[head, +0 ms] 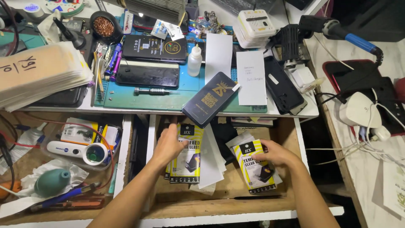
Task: Replace a screen protector on a smartphone at a repair bench
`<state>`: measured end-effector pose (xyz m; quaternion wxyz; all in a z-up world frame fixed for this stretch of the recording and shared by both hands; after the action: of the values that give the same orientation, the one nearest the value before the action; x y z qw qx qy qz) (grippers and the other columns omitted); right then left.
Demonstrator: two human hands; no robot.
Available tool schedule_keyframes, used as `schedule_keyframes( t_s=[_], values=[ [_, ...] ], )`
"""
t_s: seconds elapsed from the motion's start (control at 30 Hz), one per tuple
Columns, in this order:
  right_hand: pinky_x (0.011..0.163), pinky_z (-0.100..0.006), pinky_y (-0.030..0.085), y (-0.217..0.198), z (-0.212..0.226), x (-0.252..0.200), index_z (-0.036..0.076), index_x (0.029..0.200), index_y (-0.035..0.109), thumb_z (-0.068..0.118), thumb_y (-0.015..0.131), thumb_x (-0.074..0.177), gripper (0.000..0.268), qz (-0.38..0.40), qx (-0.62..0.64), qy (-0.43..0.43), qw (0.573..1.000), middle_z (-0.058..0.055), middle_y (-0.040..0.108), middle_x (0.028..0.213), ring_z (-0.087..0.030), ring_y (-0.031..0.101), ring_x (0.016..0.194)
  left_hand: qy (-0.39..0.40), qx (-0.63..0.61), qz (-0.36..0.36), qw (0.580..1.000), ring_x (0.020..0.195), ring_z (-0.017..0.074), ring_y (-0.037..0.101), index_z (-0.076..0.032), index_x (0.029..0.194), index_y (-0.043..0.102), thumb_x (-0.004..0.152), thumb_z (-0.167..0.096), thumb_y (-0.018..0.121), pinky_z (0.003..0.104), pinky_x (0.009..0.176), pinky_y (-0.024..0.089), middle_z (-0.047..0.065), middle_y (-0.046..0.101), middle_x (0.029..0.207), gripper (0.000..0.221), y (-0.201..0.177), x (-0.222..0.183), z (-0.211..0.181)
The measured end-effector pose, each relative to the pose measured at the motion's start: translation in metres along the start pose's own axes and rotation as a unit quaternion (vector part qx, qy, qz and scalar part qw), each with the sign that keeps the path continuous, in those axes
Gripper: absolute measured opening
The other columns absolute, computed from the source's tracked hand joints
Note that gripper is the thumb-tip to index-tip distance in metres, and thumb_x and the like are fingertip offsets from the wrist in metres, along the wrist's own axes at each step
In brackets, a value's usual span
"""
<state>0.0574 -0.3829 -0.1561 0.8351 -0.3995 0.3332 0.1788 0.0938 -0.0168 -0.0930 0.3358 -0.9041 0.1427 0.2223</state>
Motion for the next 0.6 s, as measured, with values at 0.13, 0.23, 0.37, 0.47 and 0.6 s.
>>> schedule_keyframes(
  t_s=[0.13, 0.23, 0.37, 0.47, 0.6],
  values=[
    [0.087, -0.037, 0.055, 0.000, 0.068, -0.063, 0.002, 0.104, 0.070, 0.009, 0.083, 0.081, 0.027, 0.036, 0.109, -0.087, 0.990, -0.005, 0.070, 0.096, -0.023, 0.064, 0.094, 0.000, 0.021, 0.033, 0.999, 0.125, 0.0509, 0.060, 0.004, 0.126, 0.050, 0.086, -0.014, 0.080, 0.060, 0.102, 0.050, 0.034, 0.057, 0.130, 0.053, 0.007, 0.004, 0.013],
    [0.097, -0.043, 0.054, -0.012, 0.023, -0.039, 0.000, 0.116, 0.071, 0.011, 0.082, 0.086, 0.033, 0.004, 0.117, -0.123, 0.985, -0.012, 0.079, 0.109, -0.023, 0.067, 0.102, 0.018, -0.003, 0.025, 1.000, 0.125, 0.0533, 0.059, 0.005, 0.130, 0.046, 0.087, -0.006, 0.075, 0.061, 0.101, 0.051, 0.036, 0.057, 0.130, 0.054, -0.010, -0.009, -0.005],
    [0.098, -0.038, 0.060, -0.029, 0.035, -0.099, 0.007, 0.137, 0.062, 0.025, 0.072, 0.086, 0.055, -0.011, 0.148, 0.069, 0.987, -0.011, 0.077, 0.128, -0.024, 0.074, 0.115, -0.072, -0.065, 0.108, 0.989, 0.096, 0.0278, 0.075, -0.012, 0.117, 0.034, 0.098, -0.007, 0.058, 0.045, 0.067, 0.058, 0.017, 0.074, 0.125, 0.031, -0.025, -0.026, -0.010],
    [0.058, -0.041, 0.052, -0.051, 0.000, -0.110, -0.009, 0.104, 0.073, -0.001, 0.078, 0.083, 0.023, -0.046, 0.245, -0.035, 0.968, -0.026, 0.082, 0.095, -0.033, 0.067, 0.071, -0.039, -0.067, 0.137, 0.988, 0.102, 0.0224, 0.073, -0.018, 0.150, 0.034, 0.090, -0.009, 0.070, 0.039, 0.079, 0.057, 0.012, 0.070, 0.134, 0.071, -0.027, -0.020, -0.005],
    [0.074, -0.046, 0.042, -0.083, 0.029, -0.127, 0.000, 0.121, 0.067, 0.017, 0.069, 0.093, 0.033, -0.119, 0.386, -0.339, 0.850, -0.019, 0.073, 0.089, -0.029, 0.058, 0.074, 0.193, -0.138, 0.235, 0.943, 0.092, 0.0115, 0.068, -0.010, 0.112, 0.071, 0.078, -0.012, 0.068, 0.026, 0.076, 0.053, 0.003, 0.077, 0.106, 0.034, -0.035, -0.030, -0.028]
  ],
)
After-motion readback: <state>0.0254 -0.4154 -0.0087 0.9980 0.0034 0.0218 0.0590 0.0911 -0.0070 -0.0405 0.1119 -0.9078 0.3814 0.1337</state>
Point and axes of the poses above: each hand's wrist, its own x-axis towards the middle knuckle, its own y-axis out of the palm, z = x × y, the point moved 10 cm from there along x, towards the middle knuckle
